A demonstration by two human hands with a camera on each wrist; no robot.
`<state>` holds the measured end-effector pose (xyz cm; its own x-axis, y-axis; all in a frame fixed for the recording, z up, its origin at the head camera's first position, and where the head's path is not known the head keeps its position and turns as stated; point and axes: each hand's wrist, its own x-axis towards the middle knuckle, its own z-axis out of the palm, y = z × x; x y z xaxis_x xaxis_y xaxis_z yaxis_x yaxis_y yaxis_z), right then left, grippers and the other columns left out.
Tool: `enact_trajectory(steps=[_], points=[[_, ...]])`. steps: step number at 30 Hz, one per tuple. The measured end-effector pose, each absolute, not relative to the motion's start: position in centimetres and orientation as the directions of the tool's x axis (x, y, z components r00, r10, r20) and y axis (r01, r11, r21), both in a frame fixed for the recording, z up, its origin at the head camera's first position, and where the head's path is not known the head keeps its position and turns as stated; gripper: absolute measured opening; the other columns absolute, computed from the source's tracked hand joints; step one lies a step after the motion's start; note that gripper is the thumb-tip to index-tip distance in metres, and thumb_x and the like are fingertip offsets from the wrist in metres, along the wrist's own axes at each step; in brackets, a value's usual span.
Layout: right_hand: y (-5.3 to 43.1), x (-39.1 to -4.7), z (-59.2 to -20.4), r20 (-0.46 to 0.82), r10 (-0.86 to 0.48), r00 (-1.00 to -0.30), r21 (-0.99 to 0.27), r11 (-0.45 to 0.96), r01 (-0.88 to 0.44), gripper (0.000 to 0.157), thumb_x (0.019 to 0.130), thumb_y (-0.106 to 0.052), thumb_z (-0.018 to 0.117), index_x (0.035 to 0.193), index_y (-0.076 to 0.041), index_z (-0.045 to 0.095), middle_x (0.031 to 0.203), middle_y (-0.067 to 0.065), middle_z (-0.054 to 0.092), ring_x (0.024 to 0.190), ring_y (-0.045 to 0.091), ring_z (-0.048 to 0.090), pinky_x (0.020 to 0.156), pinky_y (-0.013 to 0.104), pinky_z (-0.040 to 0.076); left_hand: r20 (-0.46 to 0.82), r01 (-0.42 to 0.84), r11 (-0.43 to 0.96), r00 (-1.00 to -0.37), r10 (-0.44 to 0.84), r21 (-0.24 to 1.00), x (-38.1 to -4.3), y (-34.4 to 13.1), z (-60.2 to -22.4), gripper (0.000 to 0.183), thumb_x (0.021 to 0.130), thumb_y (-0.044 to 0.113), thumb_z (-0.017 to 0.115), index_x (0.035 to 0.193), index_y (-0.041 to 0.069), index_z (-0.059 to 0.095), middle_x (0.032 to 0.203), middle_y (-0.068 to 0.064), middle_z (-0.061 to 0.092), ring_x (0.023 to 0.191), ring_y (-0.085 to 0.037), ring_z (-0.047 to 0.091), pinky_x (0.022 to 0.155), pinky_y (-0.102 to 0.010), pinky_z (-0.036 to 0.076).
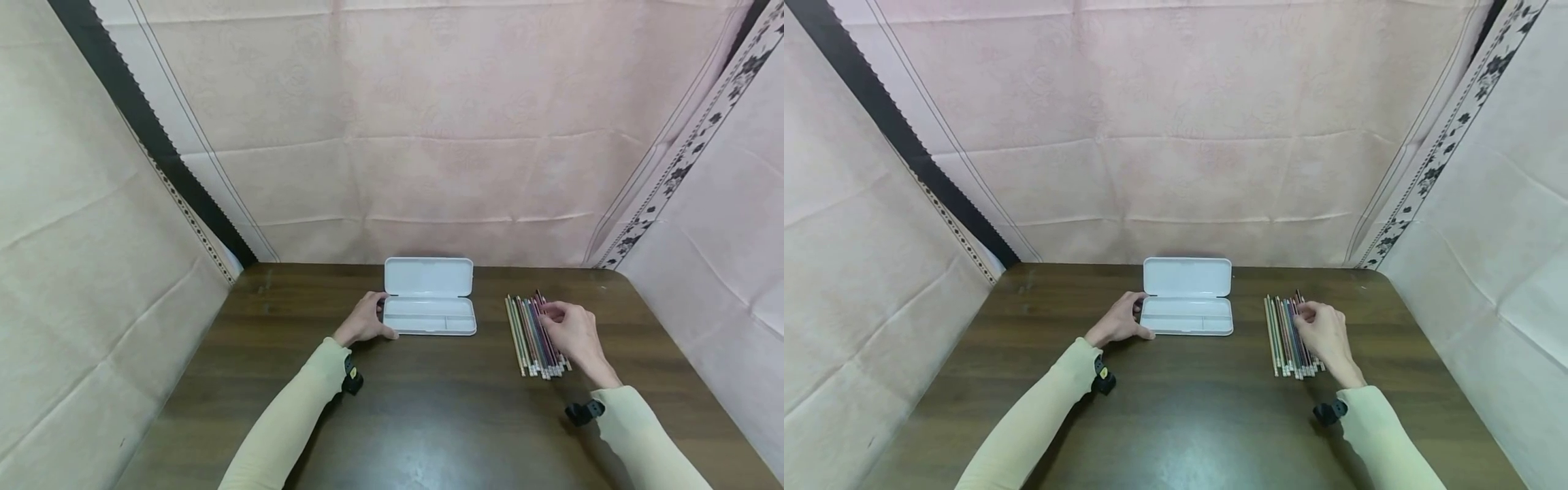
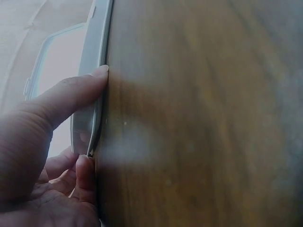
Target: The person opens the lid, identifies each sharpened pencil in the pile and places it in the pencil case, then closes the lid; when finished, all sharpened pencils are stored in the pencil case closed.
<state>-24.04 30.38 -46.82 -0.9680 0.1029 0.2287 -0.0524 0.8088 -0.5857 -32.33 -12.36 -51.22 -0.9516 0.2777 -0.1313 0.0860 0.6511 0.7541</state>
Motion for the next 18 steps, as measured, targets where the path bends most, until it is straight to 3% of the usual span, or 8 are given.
enact_trajectory(steps=[7,18], points=[[32.6,-23.3,-47.8,0.157,0.118,-0.981,-0.561,0.828,0.009,0.027,0.101,-0.010,0.070,0.117,0.011,0.077,0.097,0.025,0.080,0.081,0.028,0.071,0.067,0.032,0.048,-0.134,0.082,0.649,-0.952,0.277,0.756,-32.4,-12.4,-51.3,0.098,0.082,0.018,0.097,0.163,0.007,0.045,0.162,-0.017,0.046,0.144,-0.036,0.052,0.122,-0.053,0.048],[34.2,-22.5,-48.9,0.048,0.129,-0.991,-0.512,0.854,0.086,0.030,0.099,-0.014,0.071,0.114,0.010,0.077,0.100,0.025,0.081,0.090,0.036,0.072,0.072,0.038,0.051,-0.141,0.075,0.653,-0.952,0.271,0.754,-32.5,-12.1,-51.3,0.098,0.082,0.018,0.097,0.163,0.007,0.045,0.163,-0.017,0.046,0.146,-0.035,0.052,0.123,-0.054,0.047]])
